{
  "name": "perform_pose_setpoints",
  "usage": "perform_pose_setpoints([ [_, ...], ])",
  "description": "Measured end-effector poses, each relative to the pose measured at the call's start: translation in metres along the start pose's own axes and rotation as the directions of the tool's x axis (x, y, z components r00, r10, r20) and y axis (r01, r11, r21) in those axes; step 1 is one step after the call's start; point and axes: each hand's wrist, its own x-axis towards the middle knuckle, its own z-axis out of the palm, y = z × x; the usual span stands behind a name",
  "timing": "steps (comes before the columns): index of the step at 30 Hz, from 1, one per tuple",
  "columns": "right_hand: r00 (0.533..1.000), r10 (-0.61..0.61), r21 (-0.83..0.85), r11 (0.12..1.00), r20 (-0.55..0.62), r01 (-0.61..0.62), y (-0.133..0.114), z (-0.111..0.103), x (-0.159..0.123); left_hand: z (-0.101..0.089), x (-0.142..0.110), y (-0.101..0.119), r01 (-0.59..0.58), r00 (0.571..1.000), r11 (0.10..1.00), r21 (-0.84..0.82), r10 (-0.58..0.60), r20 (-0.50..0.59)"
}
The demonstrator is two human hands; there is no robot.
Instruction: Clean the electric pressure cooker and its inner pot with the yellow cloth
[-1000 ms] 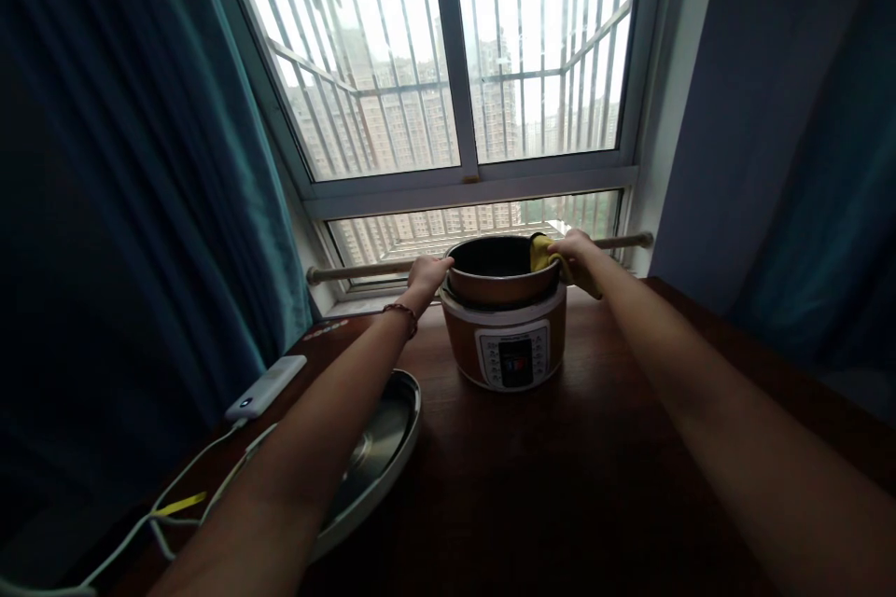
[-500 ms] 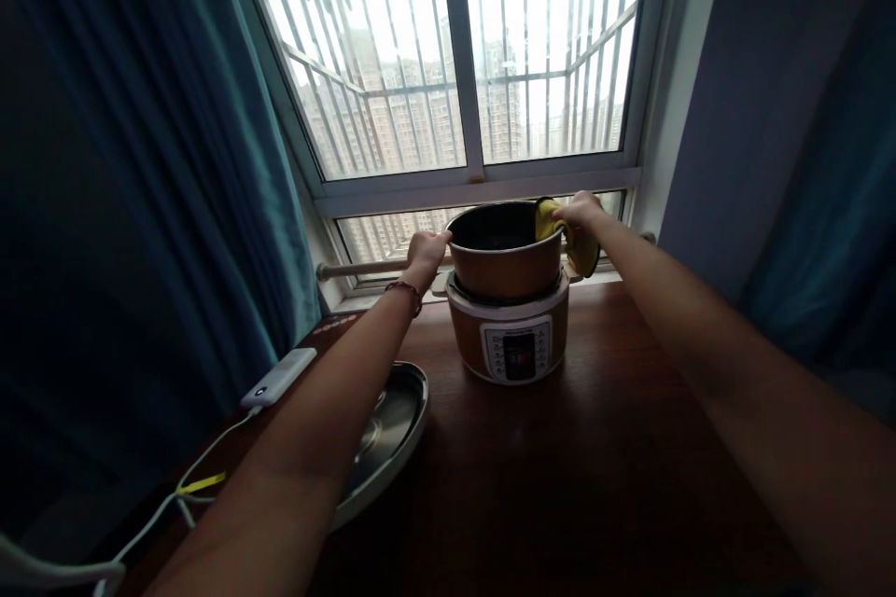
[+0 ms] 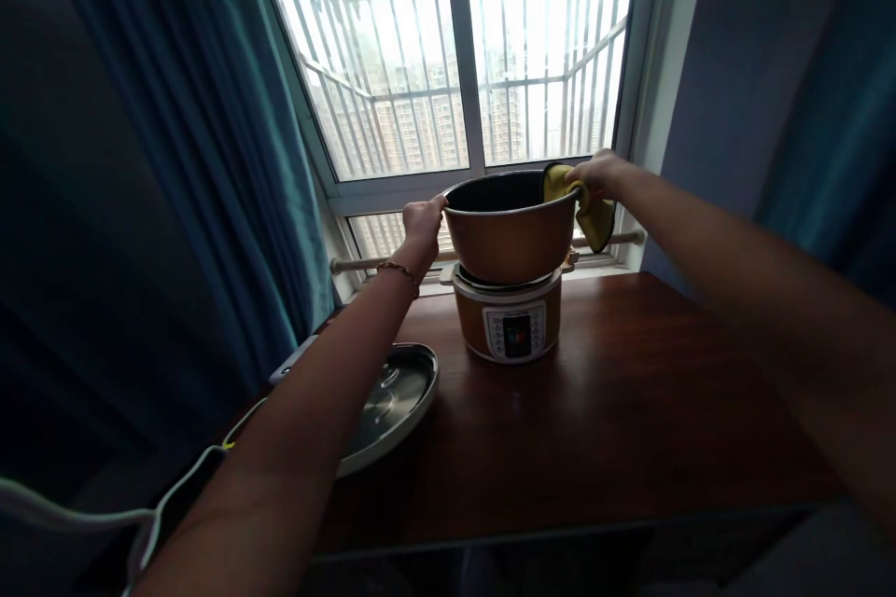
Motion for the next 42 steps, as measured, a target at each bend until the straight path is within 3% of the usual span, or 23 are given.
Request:
perform_pose_setpoints([
  [3, 0.987, 0.151, 0.04, 0.987, 0.056, -0.153, -0.006, -0.012, -0.037, -0.014, -0.017, 0.017, 0.054, 0.998, 0.996, -0.077, -0.055, -0.008],
  [9, 0.986, 0.151, 0.264, 0.95, 0.075, -0.166, 0.014, -0.026, -0.102, -0.052, -0.064, 0.04, 0.128, 0.992, 0.974, -0.186, -0.123, 0.038],
  [13, 0.977, 0.158, 0.382, 0.902, 0.146, -0.203, 0.041, -0.028, -0.13, -0.074, -0.108, 0.041, 0.123, 0.989, 0.953, -0.278, -0.096, 0.11],
  [16, 0.965, 0.183, 0.428, 0.869, 0.191, -0.249, 0.063, -0.022, -0.153, -0.086, -0.142, 0.025, 0.12, 0.991, 0.945, -0.305, -0.094, 0.099],
  [22, 0.937, 0.216, 0.469, 0.821, 0.275, -0.327, 0.112, 0.006, -0.195, -0.093, -0.193, -0.029, 0.198, 0.978, 0.919, -0.341, -0.16, 0.138],
  [28, 0.93, 0.218, 0.44, 0.833, 0.296, -0.335, 0.155, 0.024, -0.209, -0.095, -0.232, -0.068, 0.244, 0.965, 0.952, -0.183, -0.219, 0.146],
  [35, 0.908, 0.23, 0.338, 0.873, 0.349, -0.352, 0.188, 0.041, -0.217, -0.094, -0.259, -0.112, 0.291, 0.945, 0.954, -0.067, -0.276, 0.176],
  [42, 0.904, 0.219, 0.3, 0.892, 0.368, -0.338, 0.205, 0.051, -0.216, -0.09, -0.269, -0.123, 0.35, 0.922, 0.936, -0.037, -0.337, 0.193],
])
